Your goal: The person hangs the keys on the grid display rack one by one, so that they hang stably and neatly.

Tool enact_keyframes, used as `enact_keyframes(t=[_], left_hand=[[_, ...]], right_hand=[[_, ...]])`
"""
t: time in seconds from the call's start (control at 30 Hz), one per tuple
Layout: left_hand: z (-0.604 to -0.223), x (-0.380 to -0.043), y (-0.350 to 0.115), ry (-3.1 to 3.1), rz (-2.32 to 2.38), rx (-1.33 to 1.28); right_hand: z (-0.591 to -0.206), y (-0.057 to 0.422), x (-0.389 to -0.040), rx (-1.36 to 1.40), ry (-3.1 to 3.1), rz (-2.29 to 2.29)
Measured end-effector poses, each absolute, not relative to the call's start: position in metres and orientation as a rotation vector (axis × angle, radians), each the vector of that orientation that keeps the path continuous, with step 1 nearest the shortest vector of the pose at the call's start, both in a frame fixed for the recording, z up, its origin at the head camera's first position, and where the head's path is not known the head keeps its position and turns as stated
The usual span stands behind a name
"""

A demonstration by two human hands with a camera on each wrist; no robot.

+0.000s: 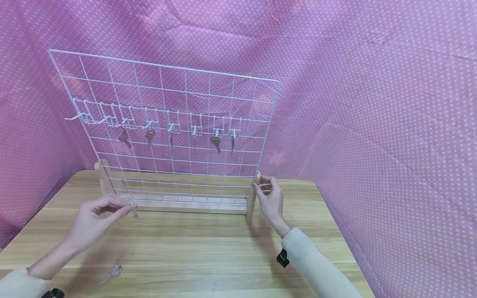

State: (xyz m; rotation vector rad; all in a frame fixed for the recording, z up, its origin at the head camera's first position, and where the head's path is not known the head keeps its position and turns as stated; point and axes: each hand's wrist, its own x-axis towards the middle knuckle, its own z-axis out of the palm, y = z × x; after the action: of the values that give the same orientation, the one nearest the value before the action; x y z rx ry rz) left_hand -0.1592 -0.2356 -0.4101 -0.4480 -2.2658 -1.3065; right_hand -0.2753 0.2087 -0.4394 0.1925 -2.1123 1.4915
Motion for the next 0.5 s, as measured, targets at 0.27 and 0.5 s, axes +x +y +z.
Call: enact_keyframes(t=[0.27, 0.5], left_hand=[[-0.38, -0.176, -0.24, -2.17, -1.376, -0.266], [-0.344, -0.196, -0.249, -1.979, -1.502, -0.211]], right_hand=[[-0.441, 0.21, -0.276, 0.186, -2.118, 1.493], [-0.44, 0.208, -0.276, 0.188, -2.103, 1.515]])
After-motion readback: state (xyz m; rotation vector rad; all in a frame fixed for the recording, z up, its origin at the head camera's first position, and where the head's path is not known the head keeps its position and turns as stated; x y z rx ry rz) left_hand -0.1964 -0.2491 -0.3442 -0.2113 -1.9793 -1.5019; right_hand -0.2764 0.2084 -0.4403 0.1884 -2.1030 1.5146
